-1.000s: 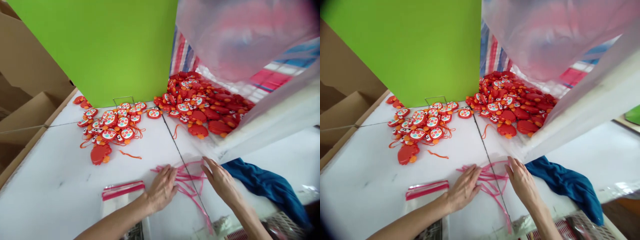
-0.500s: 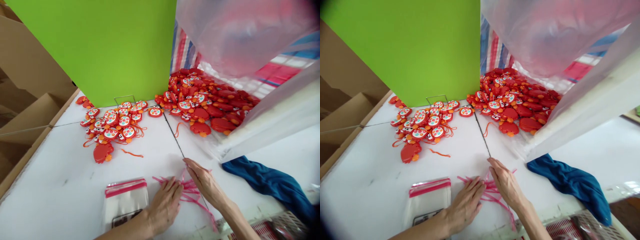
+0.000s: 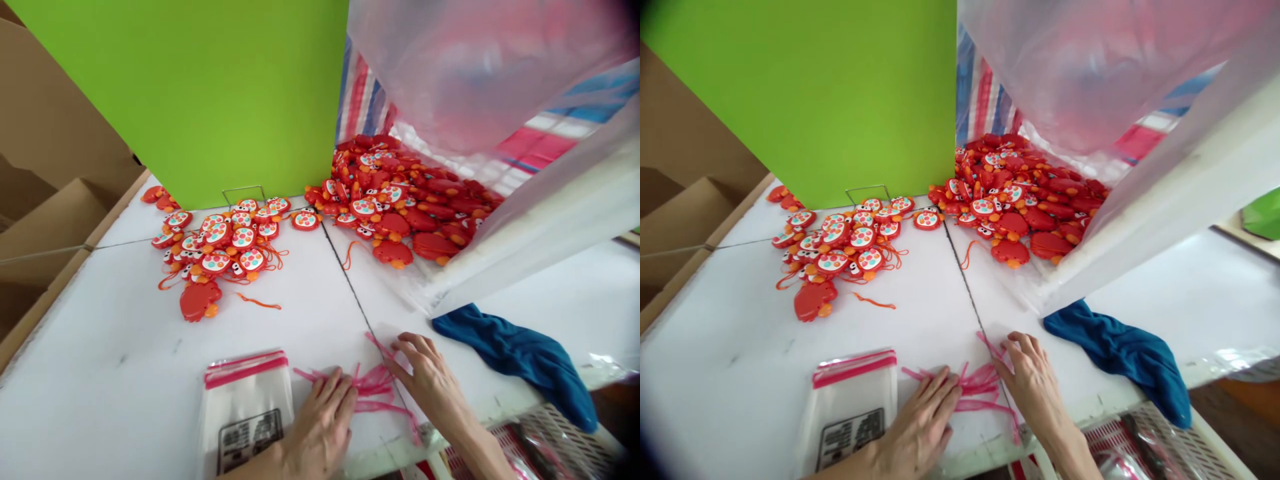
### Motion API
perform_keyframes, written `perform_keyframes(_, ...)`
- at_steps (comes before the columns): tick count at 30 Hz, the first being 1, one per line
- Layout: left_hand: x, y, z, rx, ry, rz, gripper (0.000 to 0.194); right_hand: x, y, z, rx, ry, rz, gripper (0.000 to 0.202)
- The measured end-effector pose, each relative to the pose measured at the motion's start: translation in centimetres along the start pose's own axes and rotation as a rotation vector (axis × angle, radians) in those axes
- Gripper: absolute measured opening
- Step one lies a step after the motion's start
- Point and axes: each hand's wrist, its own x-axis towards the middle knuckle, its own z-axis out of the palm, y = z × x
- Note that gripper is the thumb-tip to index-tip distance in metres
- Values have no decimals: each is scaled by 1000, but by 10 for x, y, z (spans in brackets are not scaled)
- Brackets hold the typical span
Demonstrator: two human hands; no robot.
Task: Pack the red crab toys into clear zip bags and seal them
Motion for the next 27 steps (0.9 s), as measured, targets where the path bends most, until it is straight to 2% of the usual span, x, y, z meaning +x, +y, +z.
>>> perform_keyframes(4,1,1,4,-7,21,-2,52,9,-15,1,61,-25,-27,23)
perform_keyframes(7,1,2,6,-11,24,-1,54,16,-40,-4,149,-75,-151,19)
perform_keyframes(10,-2,4,-1,-35,53,9,53,16,-61,0,220,-177,-277,19)
perform_keyframes(13,-10,5,-14,-60,92,49,50,9,-70,6,275,-254,-273,19)
perform_keyframes(16,-17,2,-24,-63,172,71,45,1,-69,7,317,-290,-262,22)
perform_keyframes(18,-19,-2,-28,-72,221,21,44,-1,-67,5,321,-288,-272,24)
perform_keyframes(22,-22,-12,-37,-173,260,-81,41,-1,-57,-1,310,-214,-212,23)
perform_keyframes(27,-39,-24,-45,-311,428,-179,26,0,-41,-2,268,-162,-142,25)
